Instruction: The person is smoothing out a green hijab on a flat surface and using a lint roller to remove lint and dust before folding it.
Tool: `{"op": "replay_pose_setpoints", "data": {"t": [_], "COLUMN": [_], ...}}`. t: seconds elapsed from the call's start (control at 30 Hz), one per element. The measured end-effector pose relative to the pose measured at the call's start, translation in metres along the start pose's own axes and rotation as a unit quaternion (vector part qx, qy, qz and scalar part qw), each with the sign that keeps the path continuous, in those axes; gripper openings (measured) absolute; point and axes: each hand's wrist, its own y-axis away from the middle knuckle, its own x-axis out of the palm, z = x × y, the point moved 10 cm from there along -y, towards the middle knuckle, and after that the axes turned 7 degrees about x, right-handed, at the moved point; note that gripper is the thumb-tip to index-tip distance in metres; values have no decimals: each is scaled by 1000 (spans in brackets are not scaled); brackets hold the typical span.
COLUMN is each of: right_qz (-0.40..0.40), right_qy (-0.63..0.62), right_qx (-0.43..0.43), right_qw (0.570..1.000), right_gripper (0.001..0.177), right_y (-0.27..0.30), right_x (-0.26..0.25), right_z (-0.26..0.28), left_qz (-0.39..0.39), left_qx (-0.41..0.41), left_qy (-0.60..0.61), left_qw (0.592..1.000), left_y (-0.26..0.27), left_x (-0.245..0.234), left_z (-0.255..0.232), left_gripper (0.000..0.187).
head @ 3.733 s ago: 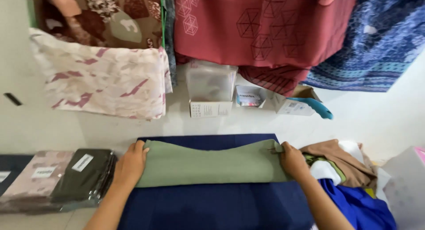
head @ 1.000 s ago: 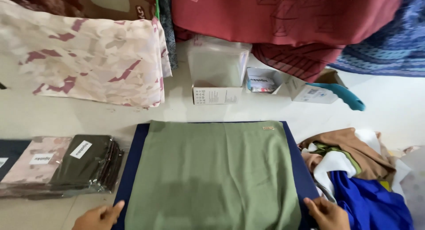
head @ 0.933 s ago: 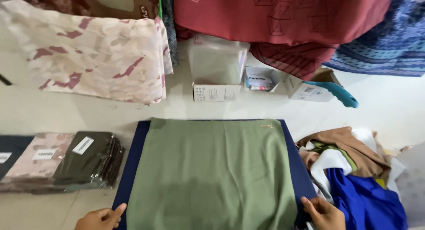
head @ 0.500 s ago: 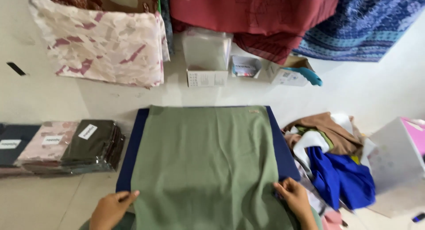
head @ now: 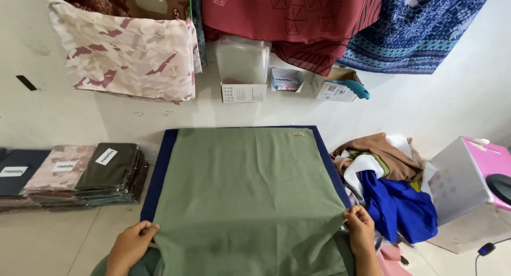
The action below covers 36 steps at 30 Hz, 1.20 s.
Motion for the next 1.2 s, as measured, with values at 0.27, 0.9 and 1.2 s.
{"op": "replay_pose_setpoints", "data": {"t": [0.27, 0.9, 1.2], "right_qz": [-113, -166, -151], "right_qy": [309, 722, 731], "right_qx": [3, -462, -281], "right_qw": [944, 487, 602], "right_gripper": [7, 42, 37], "right_y": [-6, -147, -176], "right_x": [-4, 283, 247], "right_z": [2, 296, 270], "left_qz": [-31, -280, -236], "left_qx": [-13, 319, 334], "left_qy": [-40, -3, 33], "left_qw": [999, 906, 912], "left_y": [1, -105, -114], "left_x": [-5, 2, 9], "left_z": [-3, -89, -76], "left_gripper": [44, 31, 25]}}
